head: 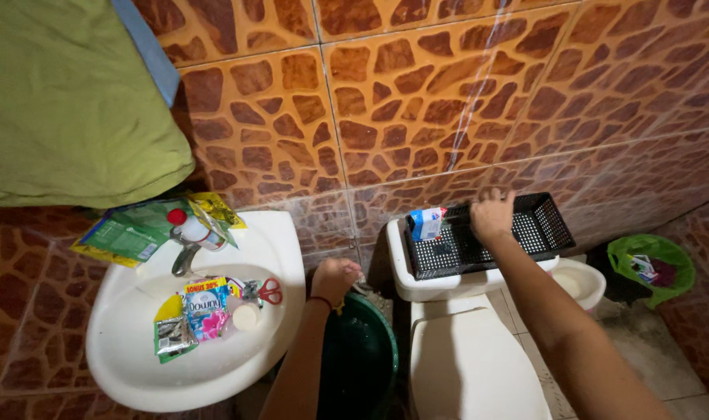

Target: The person repeatedly picks up small sachets and packets from a bathroom sink, rinses them under running water, and places them into a black plastic basket on the toilet tank. The person handles items one at a time throughout the clip.

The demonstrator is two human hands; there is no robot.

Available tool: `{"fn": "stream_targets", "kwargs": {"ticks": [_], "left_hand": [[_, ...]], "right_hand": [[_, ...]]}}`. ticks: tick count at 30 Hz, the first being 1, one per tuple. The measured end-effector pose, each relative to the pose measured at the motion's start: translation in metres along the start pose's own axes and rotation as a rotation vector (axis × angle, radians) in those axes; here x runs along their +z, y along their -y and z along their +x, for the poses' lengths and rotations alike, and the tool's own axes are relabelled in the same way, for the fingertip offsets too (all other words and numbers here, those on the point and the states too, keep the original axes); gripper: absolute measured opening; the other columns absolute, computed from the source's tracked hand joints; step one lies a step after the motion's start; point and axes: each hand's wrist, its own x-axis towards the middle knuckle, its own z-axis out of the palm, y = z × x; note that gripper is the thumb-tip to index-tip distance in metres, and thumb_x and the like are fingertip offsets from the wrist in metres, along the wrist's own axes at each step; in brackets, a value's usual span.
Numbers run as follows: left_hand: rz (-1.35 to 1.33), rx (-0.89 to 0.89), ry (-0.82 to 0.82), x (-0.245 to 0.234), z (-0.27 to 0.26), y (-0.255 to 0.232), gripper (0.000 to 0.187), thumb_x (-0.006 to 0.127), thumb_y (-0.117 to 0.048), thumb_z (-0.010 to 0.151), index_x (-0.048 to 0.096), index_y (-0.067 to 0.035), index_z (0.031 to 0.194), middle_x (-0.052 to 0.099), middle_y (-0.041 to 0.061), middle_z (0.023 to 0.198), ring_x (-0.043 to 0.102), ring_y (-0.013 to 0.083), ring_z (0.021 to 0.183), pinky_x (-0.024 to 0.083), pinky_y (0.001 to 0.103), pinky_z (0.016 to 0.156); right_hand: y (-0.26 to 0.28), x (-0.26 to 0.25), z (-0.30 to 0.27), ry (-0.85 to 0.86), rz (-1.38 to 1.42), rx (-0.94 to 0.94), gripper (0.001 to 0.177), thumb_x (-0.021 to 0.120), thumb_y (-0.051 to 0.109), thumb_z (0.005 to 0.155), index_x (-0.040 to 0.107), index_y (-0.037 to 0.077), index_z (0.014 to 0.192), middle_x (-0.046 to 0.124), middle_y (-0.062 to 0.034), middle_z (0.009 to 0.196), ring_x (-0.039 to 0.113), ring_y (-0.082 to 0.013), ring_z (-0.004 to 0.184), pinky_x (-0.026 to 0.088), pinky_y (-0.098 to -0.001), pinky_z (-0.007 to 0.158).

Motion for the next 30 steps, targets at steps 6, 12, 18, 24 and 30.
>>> {"fn": "stream_targets", "kwargs": {"ticks": [6,12,18,24,30], "left_hand": [[-0.088,-0.060,0.040,-0.008,0.003,-0.016,0.021,0.079,-0.022,0.078,0.079,-0.007,0.093,0.079,0.010,0.082,0.076,0.0177,0.072,0.059,0.033,0.068],[-0.062,-0.090,0.058,-0.016,0.006,-0.019,0.023,0.080,-0.021,0.078,0.079,-0.006,0.095,0.078,0.012,0.080,0.073,0.0185,0.070,0.057,0.034,0.066],[-0.078,-0.112,0.063,-0.022,0.000,-0.016,0.023,0.080,-0.020,0.079,0.079,-0.006,0.097,0.079,0.012,0.082,0.074,0.0181,0.072,0.058,0.033,0.068],[-0.069,-0.154,0.082,-0.027,0.002,-0.011,0.021,0.080,-0.017,0.080,0.079,-0.004,0.097,0.078,0.013,0.082,0.073,0.0186,0.072,0.057,0.033,0.069],[-0.436,0.000,-0.056,-0.045,0.001,0.007,0.025,0.056,-0.003,0.084,0.080,0.001,0.090,0.078,0.007,0.078,0.070,0.0135,0.070,0.056,0.028,0.065]], "right_hand": [[-0.008,0.023,0.002,-0.134,0.134,0.070,0.027,0.059,0.021,0.088,0.073,0.016,0.111,0.076,-0.0080,0.104,0.073,-0.0255,0.095,0.047,-0.0505,0.093],[-0.013,0.051,0.002,-0.055,0.288,0.042,0.018,0.062,0.023,0.087,0.076,0.013,0.086,0.076,-0.0131,0.089,0.075,-0.0310,0.085,0.061,-0.0429,0.075],[-0.014,0.058,0.008,-0.066,0.339,-0.014,0.015,0.063,0.019,0.088,0.075,0.012,0.089,0.076,-0.0148,0.089,0.075,-0.0336,0.084,0.061,-0.0453,0.075],[-0.010,0.040,0.015,0.009,0.333,0.006,0.026,0.079,0.029,0.073,0.074,0.009,0.088,0.074,-0.0173,0.088,0.073,-0.0366,0.085,0.059,-0.0471,0.076],[0.008,-0.038,-0.038,-0.354,0.628,0.144,0.023,0.076,0.031,0.091,0.071,0.009,0.095,0.074,-0.0173,0.080,0.072,-0.0365,0.075,0.055,-0.0479,0.068]]}}
